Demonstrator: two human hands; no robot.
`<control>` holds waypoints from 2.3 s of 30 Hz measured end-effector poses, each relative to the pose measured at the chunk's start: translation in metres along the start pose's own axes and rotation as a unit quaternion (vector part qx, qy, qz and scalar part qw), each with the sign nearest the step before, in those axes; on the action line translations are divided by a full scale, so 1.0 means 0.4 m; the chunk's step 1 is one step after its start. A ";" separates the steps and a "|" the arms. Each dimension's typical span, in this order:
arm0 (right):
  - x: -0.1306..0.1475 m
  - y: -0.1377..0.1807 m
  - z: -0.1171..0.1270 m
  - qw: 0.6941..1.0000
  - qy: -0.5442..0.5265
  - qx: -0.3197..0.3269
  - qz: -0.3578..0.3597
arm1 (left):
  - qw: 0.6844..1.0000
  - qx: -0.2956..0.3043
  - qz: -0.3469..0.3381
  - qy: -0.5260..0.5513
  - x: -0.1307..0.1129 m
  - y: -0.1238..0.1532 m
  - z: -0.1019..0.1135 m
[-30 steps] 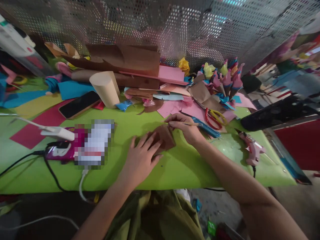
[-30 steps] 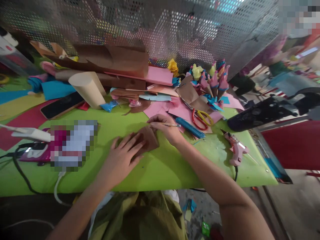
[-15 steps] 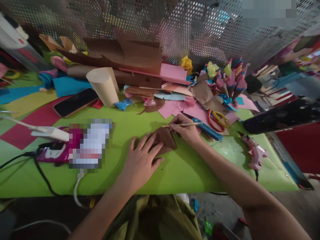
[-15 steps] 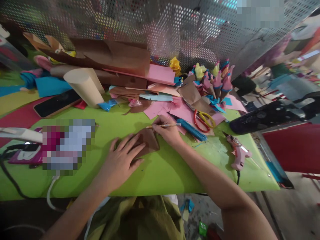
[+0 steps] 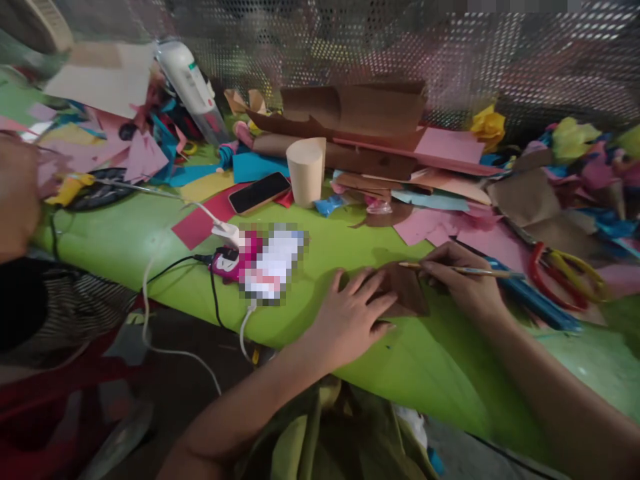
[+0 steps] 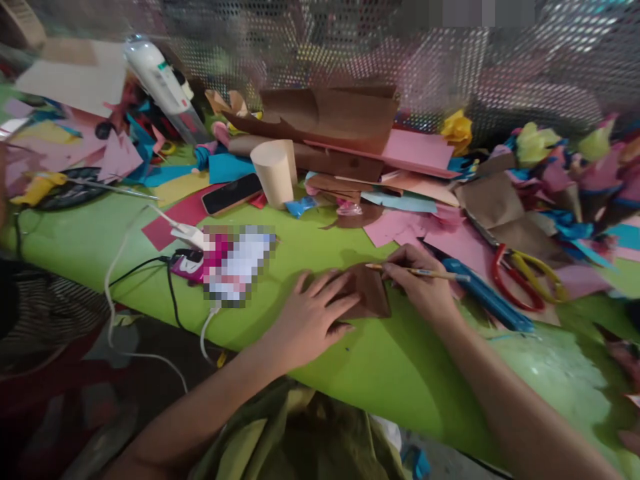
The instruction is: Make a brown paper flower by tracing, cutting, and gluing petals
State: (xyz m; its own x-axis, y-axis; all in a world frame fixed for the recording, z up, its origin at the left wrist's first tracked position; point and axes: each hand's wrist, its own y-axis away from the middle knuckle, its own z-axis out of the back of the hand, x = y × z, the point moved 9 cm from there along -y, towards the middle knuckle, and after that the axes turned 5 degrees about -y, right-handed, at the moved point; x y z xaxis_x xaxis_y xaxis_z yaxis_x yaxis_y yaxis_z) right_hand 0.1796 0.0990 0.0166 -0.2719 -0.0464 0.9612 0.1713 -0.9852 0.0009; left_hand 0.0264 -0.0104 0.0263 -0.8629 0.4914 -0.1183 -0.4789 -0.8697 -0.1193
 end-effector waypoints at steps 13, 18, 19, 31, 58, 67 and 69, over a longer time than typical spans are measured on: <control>0.014 -0.001 -0.013 0.999 -0.030 0.025 -0.010 | 1.000 0.003 0.013 0.020 0.015 -0.018 -0.001; 0.012 0.005 -0.016 0.998 -0.032 0.053 -0.024 | 1.000 0.004 0.011 0.015 0.016 -0.020 0.001; 0.011 0.007 -0.017 0.997 -0.030 0.060 -0.031 | 1.000 0.004 0.009 0.015 0.015 -0.020 0.001; 0.037 0.024 -0.043 0.984 -0.027 0.172 -0.040 | 1.000 0.009 0.005 0.021 0.018 -0.022 -0.003; 0.009 -0.014 -0.007 0.997 -0.062 0.034 0.021 | 1.000 -0.010 0.010 0.020 0.018 -0.022 0.005; 0.010 -0.012 -0.008 0.999 -0.021 0.043 0.021 | 1.000 -0.019 0.014 0.021 0.018 -0.020 0.007; 0.011 -0.009 -0.009 0.998 -0.020 0.051 0.014 | 1.000 -0.016 0.013 0.018 0.017 -0.020 0.004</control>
State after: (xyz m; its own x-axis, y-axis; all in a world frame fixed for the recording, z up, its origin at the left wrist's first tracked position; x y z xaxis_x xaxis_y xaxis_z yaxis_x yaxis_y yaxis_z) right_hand 0.1743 0.1020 0.0200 -0.2284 -0.0645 0.9714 0.2740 -0.9617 0.0006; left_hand 0.0240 -0.0001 0.0279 -0.8683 0.4706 -0.1568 -0.4504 -0.8805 -0.1481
